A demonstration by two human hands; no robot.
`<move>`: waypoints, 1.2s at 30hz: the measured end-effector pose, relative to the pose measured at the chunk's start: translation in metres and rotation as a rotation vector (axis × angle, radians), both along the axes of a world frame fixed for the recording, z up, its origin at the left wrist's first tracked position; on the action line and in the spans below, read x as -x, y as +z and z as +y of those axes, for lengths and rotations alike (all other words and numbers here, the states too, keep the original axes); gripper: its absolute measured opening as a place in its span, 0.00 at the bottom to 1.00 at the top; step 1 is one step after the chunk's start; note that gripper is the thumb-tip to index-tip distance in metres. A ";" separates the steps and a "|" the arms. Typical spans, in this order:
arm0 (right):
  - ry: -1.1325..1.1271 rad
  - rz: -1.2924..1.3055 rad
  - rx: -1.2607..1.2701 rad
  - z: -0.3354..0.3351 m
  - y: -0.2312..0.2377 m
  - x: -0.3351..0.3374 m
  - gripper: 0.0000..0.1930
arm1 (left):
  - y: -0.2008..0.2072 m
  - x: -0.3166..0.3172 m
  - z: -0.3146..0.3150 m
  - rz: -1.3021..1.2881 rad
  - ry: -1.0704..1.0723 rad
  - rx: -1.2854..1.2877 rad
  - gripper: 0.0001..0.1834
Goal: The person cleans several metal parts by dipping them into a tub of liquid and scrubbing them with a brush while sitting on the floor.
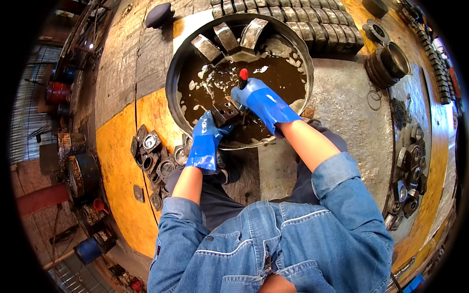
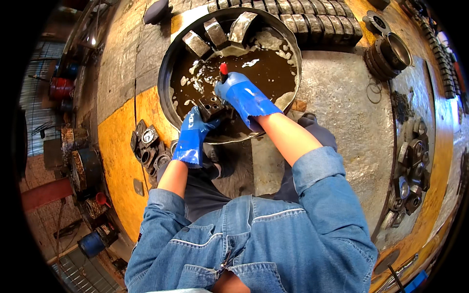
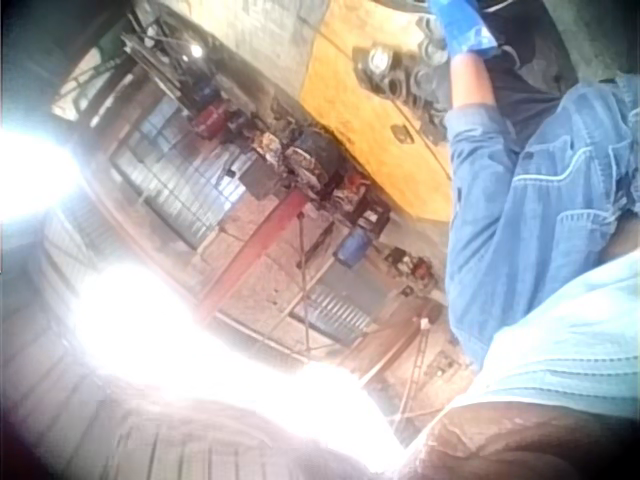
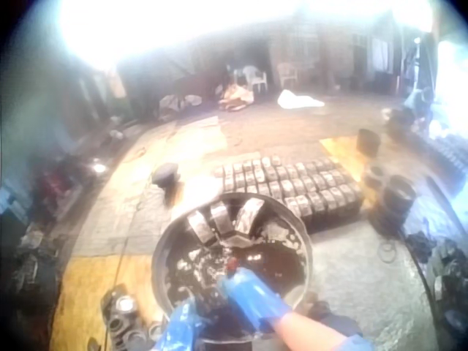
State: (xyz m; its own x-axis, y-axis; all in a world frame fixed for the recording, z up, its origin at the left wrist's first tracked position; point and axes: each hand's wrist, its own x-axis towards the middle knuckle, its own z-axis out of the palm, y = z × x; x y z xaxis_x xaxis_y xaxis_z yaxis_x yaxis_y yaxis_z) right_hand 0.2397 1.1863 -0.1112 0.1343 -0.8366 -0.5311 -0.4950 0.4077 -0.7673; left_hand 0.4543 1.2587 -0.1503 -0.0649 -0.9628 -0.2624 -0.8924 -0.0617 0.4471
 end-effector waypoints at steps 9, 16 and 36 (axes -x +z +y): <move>0.085 -0.019 0.019 0.015 0.012 0.037 0.17 | 0.006 0.001 0.006 0.106 0.011 -0.005 0.34; -0.160 0.190 0.017 -0.011 -0.078 0.070 0.18 | -0.009 -0.001 0.002 0.123 -0.025 0.089 0.36; 0.036 0.028 0.014 0.006 -0.004 0.016 0.21 | 0.005 0.009 0.000 0.105 -0.013 0.017 0.31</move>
State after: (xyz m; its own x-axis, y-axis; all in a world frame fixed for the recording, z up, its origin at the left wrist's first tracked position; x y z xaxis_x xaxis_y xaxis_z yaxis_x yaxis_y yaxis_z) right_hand 0.2242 1.1925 -0.1148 0.1494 -0.8391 -0.5230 -0.5304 0.3784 -0.7586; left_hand 0.4455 1.2587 -0.1449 -0.1035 -0.9660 -0.2371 -0.8411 -0.0422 0.5392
